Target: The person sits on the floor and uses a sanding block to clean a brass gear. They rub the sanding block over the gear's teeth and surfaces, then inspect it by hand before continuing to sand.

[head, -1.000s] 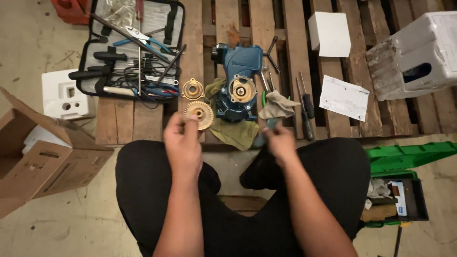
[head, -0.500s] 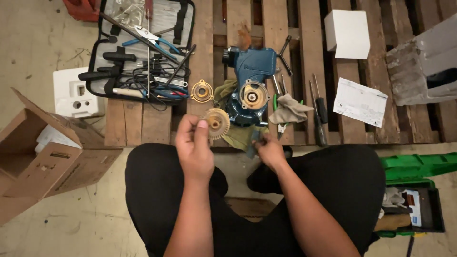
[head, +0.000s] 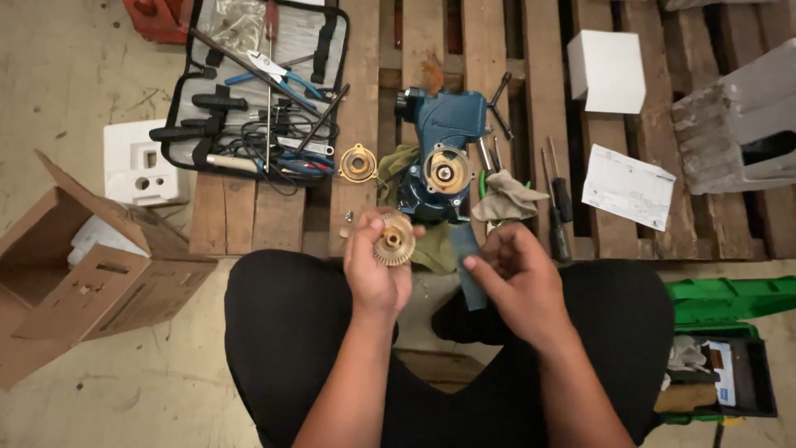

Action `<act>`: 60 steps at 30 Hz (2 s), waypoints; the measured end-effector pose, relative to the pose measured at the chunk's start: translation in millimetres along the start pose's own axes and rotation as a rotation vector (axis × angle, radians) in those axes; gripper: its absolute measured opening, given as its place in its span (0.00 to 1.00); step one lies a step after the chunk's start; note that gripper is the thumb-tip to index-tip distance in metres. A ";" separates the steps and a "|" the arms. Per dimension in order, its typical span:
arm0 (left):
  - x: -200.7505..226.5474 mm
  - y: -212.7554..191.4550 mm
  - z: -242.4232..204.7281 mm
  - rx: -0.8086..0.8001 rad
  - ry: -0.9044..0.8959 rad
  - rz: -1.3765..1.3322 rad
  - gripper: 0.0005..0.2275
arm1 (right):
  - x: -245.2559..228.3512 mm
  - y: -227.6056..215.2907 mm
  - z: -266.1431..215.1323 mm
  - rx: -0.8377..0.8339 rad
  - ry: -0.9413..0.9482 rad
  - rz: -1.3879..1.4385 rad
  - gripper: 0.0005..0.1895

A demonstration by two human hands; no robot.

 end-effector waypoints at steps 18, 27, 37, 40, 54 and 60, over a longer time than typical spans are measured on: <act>-11.5 32.1 -34.6 -0.321 -0.188 0.119 0.27 | -49.6 62.2 -45.6 0.310 -0.868 -0.237 0.16; 1.5 30.2 -31.1 -0.316 -0.279 0.142 0.28 | -33.8 71.0 -52.0 -0.089 -0.592 -0.414 0.33; 11.2 27.6 -17.2 -0.353 -0.130 0.190 0.28 | -39.2 73.1 -61.2 -0.136 -0.587 -0.412 0.32; 8.6 27.5 -24.2 -0.410 -0.138 0.315 0.30 | -35.1 73.6 -59.7 -0.097 -0.615 -0.413 0.34; -2.4 15.6 -15.0 -0.464 -0.202 0.186 0.28 | -27.6 71.8 -70.3 -0.109 -0.588 -0.392 0.34; -7.9 27.0 -19.8 -0.522 -0.303 0.134 0.27 | -31.9 70.7 -55.0 -0.119 -0.526 -0.384 0.35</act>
Point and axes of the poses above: each hand's wrist, its own z-axis towards the middle knuckle, its own y-axis out of the palm, x = y × z, the point moved 5 cm from there along z, towards the middle knuckle, and after that the axes turned 6 degrees about x, right-handed, at the moved point
